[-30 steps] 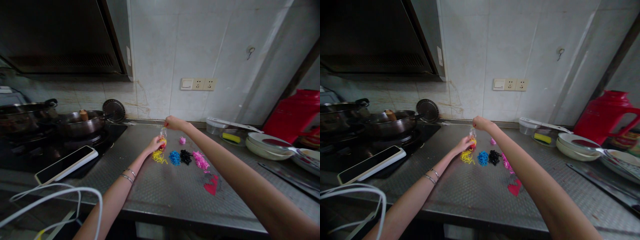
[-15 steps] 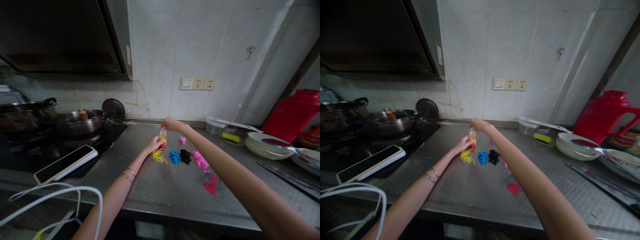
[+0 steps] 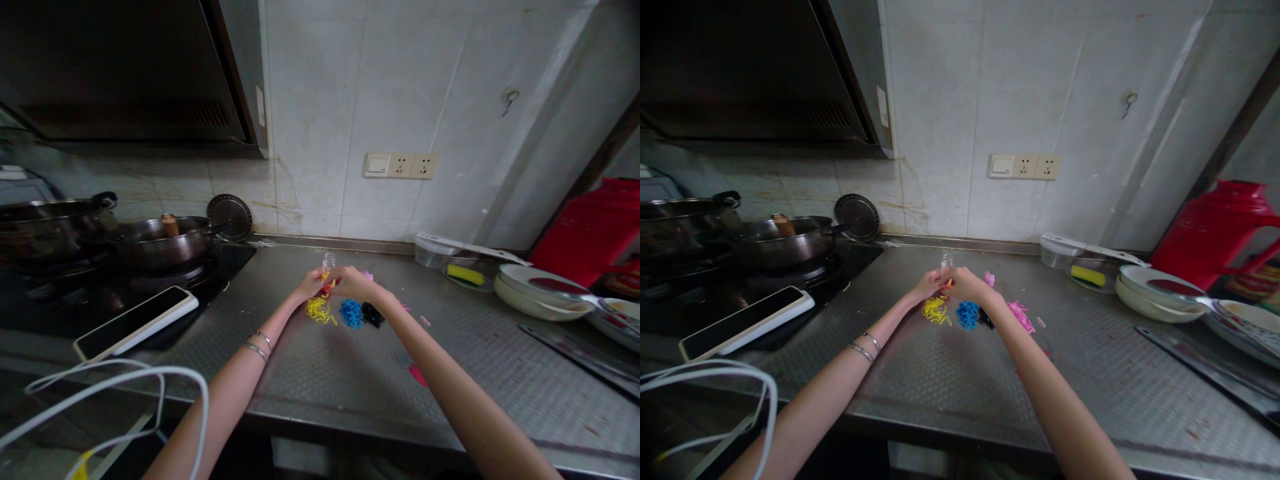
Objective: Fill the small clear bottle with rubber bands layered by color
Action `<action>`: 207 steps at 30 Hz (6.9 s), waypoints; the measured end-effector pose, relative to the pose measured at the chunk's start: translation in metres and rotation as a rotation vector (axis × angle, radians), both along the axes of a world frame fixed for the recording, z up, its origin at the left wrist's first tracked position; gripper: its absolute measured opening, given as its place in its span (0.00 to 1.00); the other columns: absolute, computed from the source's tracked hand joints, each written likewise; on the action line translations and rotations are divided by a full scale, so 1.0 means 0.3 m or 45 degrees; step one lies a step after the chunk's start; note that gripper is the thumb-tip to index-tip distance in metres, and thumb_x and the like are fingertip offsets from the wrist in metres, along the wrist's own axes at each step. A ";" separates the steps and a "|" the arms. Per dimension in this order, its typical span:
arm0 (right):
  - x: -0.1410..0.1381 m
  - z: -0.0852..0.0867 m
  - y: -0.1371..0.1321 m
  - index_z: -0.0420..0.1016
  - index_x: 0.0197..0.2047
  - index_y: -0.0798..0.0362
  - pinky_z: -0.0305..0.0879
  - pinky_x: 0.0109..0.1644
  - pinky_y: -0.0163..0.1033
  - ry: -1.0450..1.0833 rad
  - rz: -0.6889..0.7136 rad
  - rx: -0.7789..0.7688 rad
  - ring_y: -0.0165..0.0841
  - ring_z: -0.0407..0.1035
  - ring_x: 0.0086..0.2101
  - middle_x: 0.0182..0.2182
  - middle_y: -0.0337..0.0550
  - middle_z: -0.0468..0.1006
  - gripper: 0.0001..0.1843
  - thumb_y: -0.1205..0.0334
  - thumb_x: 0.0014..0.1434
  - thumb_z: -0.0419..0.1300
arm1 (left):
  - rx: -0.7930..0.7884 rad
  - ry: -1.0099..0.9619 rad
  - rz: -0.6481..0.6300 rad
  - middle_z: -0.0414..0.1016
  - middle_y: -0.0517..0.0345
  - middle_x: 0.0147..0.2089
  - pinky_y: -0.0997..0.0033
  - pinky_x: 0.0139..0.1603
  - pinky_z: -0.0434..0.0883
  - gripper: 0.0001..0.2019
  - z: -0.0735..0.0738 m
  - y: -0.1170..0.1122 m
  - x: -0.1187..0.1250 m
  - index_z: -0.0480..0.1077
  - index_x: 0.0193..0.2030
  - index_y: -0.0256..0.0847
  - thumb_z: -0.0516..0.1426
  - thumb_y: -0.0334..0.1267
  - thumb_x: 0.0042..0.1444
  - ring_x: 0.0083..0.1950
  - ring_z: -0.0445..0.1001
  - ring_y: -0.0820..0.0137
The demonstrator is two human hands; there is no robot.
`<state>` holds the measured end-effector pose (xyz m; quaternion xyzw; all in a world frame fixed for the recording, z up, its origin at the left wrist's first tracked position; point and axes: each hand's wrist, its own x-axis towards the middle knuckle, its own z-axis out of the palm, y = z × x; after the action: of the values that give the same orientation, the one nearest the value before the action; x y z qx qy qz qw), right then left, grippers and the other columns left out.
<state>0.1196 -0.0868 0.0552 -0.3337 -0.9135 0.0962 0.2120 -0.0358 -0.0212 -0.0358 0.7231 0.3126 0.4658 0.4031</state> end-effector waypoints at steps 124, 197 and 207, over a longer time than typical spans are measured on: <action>-0.034 -0.181 0.019 0.72 0.41 0.52 0.59 0.40 0.32 -0.398 -0.158 0.065 0.34 0.68 0.40 0.40 0.47 0.74 0.15 0.71 0.54 0.47 | -0.173 -0.135 0.030 0.73 0.49 0.46 0.65 0.50 0.64 0.23 0.001 0.005 -0.003 0.67 0.47 0.31 0.61 0.32 0.41 0.44 0.71 0.66; -0.022 -0.155 -0.023 0.76 0.35 0.55 0.61 0.38 0.31 0.114 0.058 -0.122 0.29 0.68 0.32 0.32 0.43 0.77 0.15 0.74 0.46 0.53 | -0.167 -0.100 0.032 0.72 0.50 0.45 0.66 0.48 0.64 0.24 -0.010 0.013 -0.007 0.65 0.49 0.33 0.60 0.33 0.42 0.44 0.70 0.67; 0.004 -0.110 0.022 0.76 0.36 0.56 0.63 0.36 0.32 0.334 -0.018 -0.200 0.29 0.68 0.30 0.31 0.41 0.77 0.13 0.71 0.47 0.55 | -0.116 -0.088 -0.034 0.73 0.54 0.38 0.69 0.44 0.64 0.19 0.020 -0.012 -0.005 0.68 0.43 0.33 0.60 0.38 0.43 0.39 0.70 0.69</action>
<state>0.1209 -0.0801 0.0223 -0.3403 -0.8652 0.2088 0.3035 -0.0372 -0.0249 -0.0298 0.6914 0.3098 0.4704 0.4525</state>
